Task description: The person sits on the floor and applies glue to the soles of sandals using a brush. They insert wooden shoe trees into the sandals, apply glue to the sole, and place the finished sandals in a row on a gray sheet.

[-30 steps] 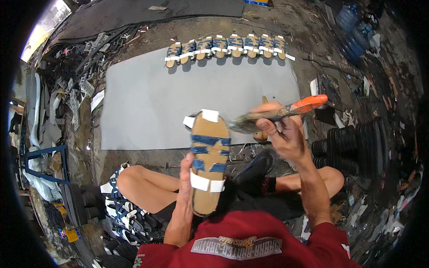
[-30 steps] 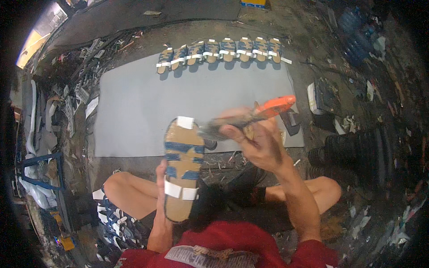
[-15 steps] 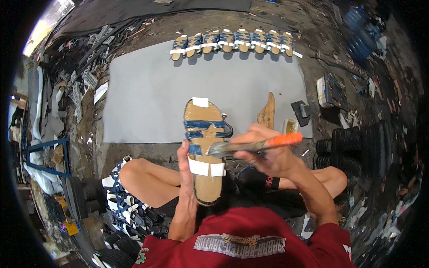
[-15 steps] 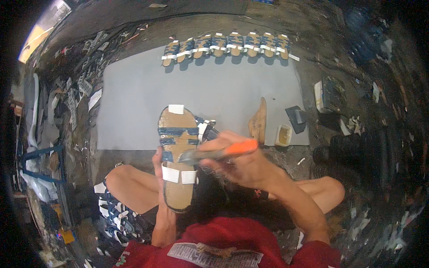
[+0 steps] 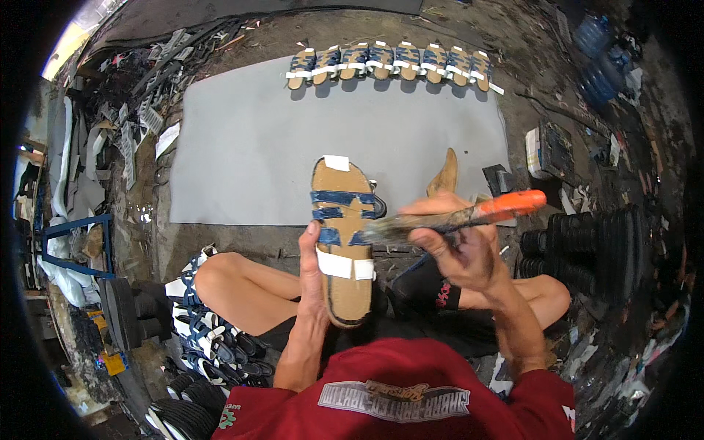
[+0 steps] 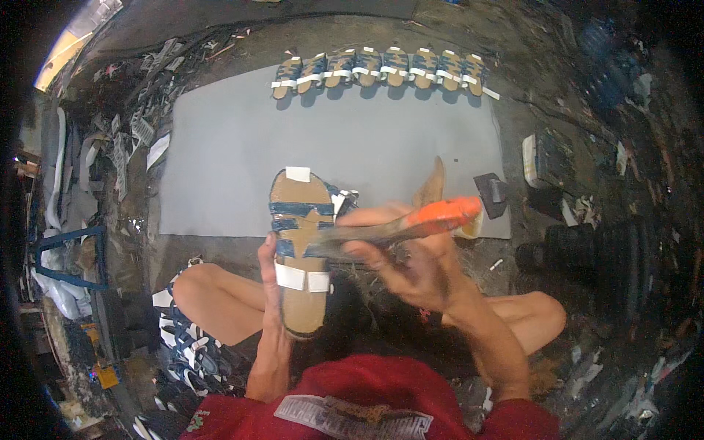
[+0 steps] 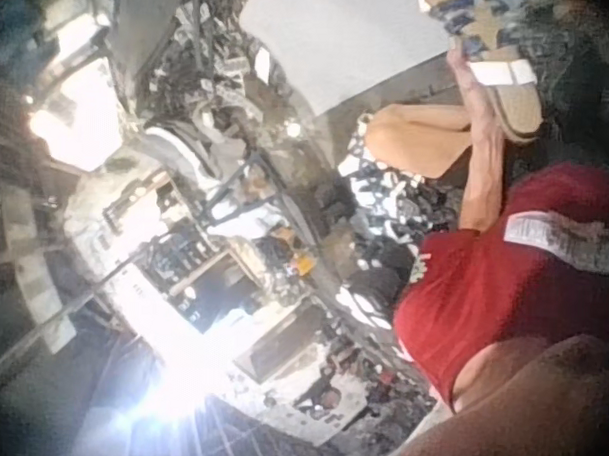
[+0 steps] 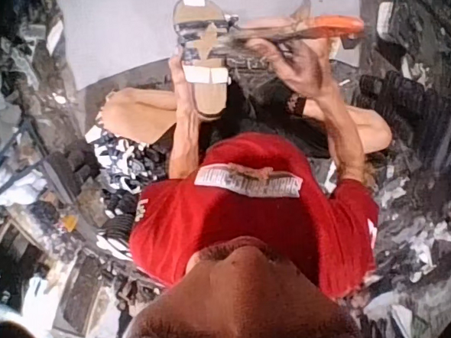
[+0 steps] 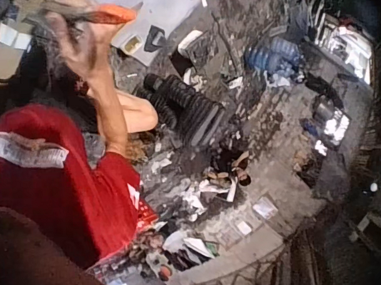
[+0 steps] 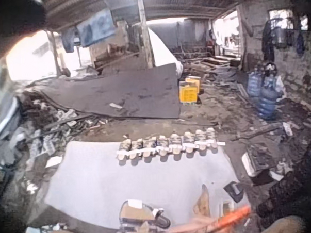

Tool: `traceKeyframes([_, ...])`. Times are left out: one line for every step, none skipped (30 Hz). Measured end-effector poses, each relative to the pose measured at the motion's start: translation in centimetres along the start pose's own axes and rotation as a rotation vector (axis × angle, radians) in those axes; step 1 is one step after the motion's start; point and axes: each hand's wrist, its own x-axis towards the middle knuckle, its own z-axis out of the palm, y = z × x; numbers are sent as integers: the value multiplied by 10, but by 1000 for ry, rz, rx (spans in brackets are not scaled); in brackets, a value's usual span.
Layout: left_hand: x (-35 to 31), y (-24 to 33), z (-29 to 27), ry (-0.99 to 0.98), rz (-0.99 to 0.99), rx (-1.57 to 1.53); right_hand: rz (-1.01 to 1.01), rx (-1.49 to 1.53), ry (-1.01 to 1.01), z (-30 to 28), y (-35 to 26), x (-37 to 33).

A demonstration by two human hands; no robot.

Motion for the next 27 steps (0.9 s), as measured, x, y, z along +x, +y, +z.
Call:
traceKeyframes([-2, -2, 11, 92, 17, -25, -81, 50, 61, 12, -7, 8])
traceKeyframes([-3, 2, 21, 105, -15, -94, -166, -72, -50, 25, -5, 9])
traceKeyframes([-4, 5, 28, 119, -47, -163, -57, -59, -40, 32, -2, -5])
traceKeyframes([-4, 8, 19, 105, -3, -149, -57, -81, -69, 28, 2, -7])
traceKeyframes([-4, 9, 5, 92, 42, -143, -59, -106, -107, 14, 6, -10])
traceKeyframes([3, 12, -20, -122, 62, -86, 26, -201, -182, 1, 16, -14])
traceKeyframes([5, 13, -23, -99, 77, -143, 118, -185, -194, -6, 16, -11])
traceKeyframes([5, 12, -20, -51, 99, -114, 136, -82, -100, -6, 6, -9])
traceKeyframes([5, 9, -15, -3, 121, -85, 153, 21, -7, -2, -5, -4])
traceKeyframes([8, 3, -12, -13, 116, -70, 14, -23, -50, 5, -17, 2])
traceKeyframes([4, 5, 0, 62, 55, -50, -136, -71, -84, 15, -26, 10])
traceKeyframes([6, 5, 2, 16, 40, -122, -152, -13, -155, 32, -17, 3])
traceKeyframes([8, 6, -2, -28, 26, -188, -176, 24, -62, 41, -5, -8])
traceKeyframes([10, 8, -9, -33, 49, -170, -151, -20, -83, 33, -2, -9])
traceKeyframes([11, 11, -18, -39, 71, -153, -126, -65, -103, 20, 2, -11])
traceKeyframes([8, 10, -25, -36, 76, -135, -28, -49, -107, 8, 6, -16])
traceKeyframes([8, 9, -26, -52, 84, -135, 64, -41, -104, 0, 7, -16])
traceKeyframes([9, 8, -27, -68, 93, -135, 87, 82, -38, -1, 2, -13])
traceKeyframes([10, 4, -26, -83, 91, -136, -3, 53, -42, 2, -6, -8])
traceKeyframes([9, 4, -15, -40, 112, -136, -98, 19, -44, 9, -14, 3])
traceKeyframes([6, 3, -7, -5, 90, -134, -193, -15, -47, 19, -20, 11])
traceKeyframes([3, 4, 2, 24, 68, -130, -206, 7, -128, 31, -17, 13])
traceKeyframes([2, 7, 5, 59, 57, -123, -121, 46, -117, 32, -10, 7])
traceKeyframes([6, 9, -8, 66, 103, -57, -36, 85, -106, 29, -2, -3])
traceKeyframes([7, 13, -15, 16, 136, -74, 42, 129, -104, 22, 8, -9])
traceKeyframes([6, 16, -22, -29, 155, -89, 230, 188, -122, 11, 15, -14])
traceKeyframes([5, 16, -27, -76, 174, -104, 266, 129, -139, 0, 19, -11])
